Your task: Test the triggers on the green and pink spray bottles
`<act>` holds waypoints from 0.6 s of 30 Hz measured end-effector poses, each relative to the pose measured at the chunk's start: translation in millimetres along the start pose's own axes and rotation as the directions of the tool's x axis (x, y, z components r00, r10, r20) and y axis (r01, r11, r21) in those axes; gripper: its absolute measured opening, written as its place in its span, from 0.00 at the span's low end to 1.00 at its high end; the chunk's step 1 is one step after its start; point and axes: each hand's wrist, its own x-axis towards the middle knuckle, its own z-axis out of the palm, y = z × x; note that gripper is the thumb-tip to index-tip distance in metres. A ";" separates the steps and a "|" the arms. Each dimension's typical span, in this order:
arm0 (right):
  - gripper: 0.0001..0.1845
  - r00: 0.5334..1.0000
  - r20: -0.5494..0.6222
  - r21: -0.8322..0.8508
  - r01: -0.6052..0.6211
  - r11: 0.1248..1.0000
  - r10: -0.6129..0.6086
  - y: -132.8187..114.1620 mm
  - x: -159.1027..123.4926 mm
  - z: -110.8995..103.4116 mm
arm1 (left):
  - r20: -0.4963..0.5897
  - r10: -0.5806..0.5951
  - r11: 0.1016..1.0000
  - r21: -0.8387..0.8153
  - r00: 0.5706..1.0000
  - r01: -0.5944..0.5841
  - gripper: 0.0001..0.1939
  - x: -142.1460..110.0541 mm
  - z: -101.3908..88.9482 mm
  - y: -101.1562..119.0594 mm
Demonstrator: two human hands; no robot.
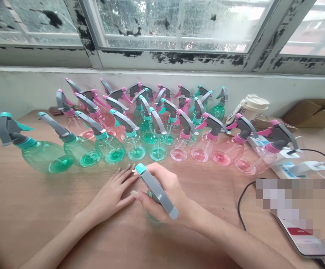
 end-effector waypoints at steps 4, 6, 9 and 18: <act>0.11 1.000 -0.014 0.005 -0.005 1.000 0.005 -0.9 0.0 0.8 | -0.010 -0.018 0.995 -0.095 1.000 0.017 0.25 -1.6 -3.6 -0.8; 0.12 1.000 -0.015 0.018 -0.012 1.000 0.012 0.4 -1.1 1.5 | -0.012 -0.042 0.979 -0.202 0.999 0.039 0.26 -2.8 -8.1 5.4; 0.13 0.999 -0.028 0.037 -0.025 0.999 0.027 2.7 -3.3 3.8 | -0.013 -0.035 0.924 -0.380 0.999 0.027 0.32 -5.5 -16.7 27.3; 0.23 0.996 0.019 0.131 -0.085 0.988 0.084 -14.8 6.7 48.4 | -0.068 -0.115 0.891 -0.448 0.991 0.073 0.34 -35.3 -40.0 73.6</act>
